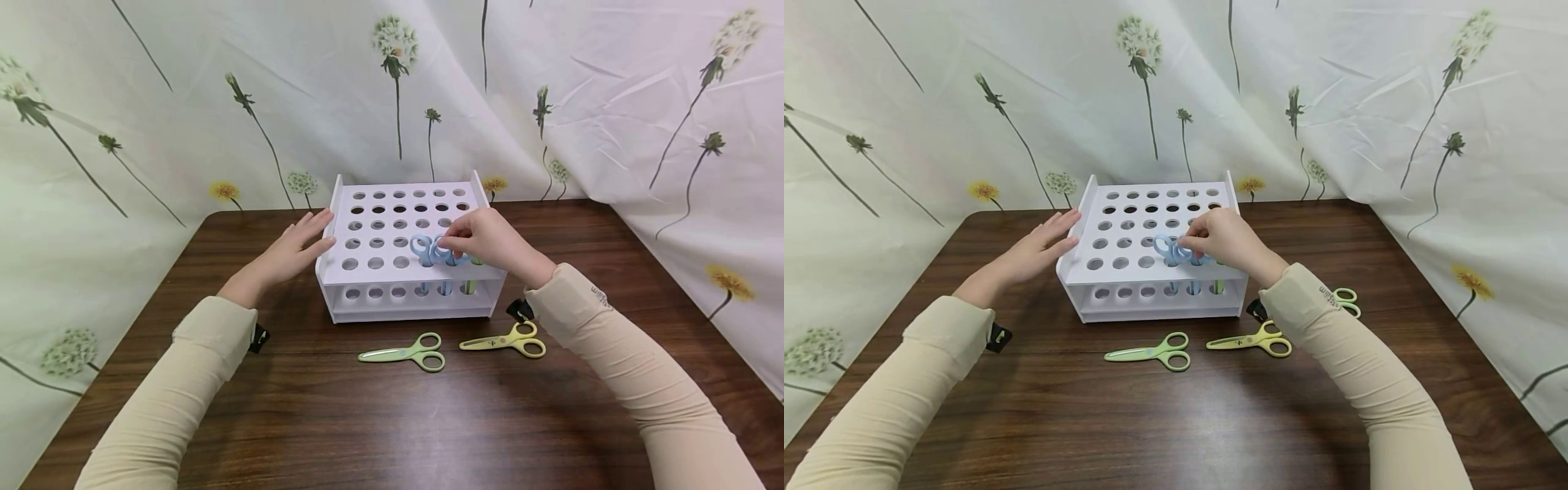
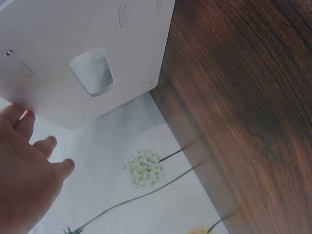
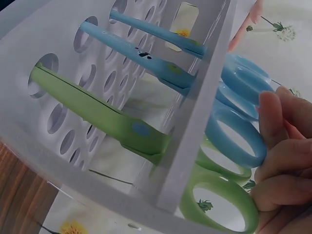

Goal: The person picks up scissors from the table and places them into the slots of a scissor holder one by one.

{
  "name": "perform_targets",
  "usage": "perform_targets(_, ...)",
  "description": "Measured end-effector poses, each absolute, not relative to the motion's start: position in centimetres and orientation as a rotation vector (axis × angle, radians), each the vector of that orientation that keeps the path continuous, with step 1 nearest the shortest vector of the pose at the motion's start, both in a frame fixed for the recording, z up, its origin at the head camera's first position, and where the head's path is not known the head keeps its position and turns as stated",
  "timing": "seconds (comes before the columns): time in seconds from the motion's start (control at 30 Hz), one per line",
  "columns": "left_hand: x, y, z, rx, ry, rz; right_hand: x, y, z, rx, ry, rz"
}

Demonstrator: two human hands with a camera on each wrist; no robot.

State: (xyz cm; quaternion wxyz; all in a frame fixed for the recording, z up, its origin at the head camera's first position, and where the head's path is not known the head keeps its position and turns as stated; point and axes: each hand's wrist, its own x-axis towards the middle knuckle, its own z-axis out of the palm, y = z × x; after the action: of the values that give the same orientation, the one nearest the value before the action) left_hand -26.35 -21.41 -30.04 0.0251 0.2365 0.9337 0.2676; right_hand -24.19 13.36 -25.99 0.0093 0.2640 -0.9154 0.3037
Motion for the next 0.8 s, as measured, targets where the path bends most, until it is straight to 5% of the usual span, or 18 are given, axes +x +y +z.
perform_targets(0.8,-26.93,-21.79,-30.12,0.738,2.872,0.847,-23.89,12.98,-25.76,0.818,-2.819,0.939)
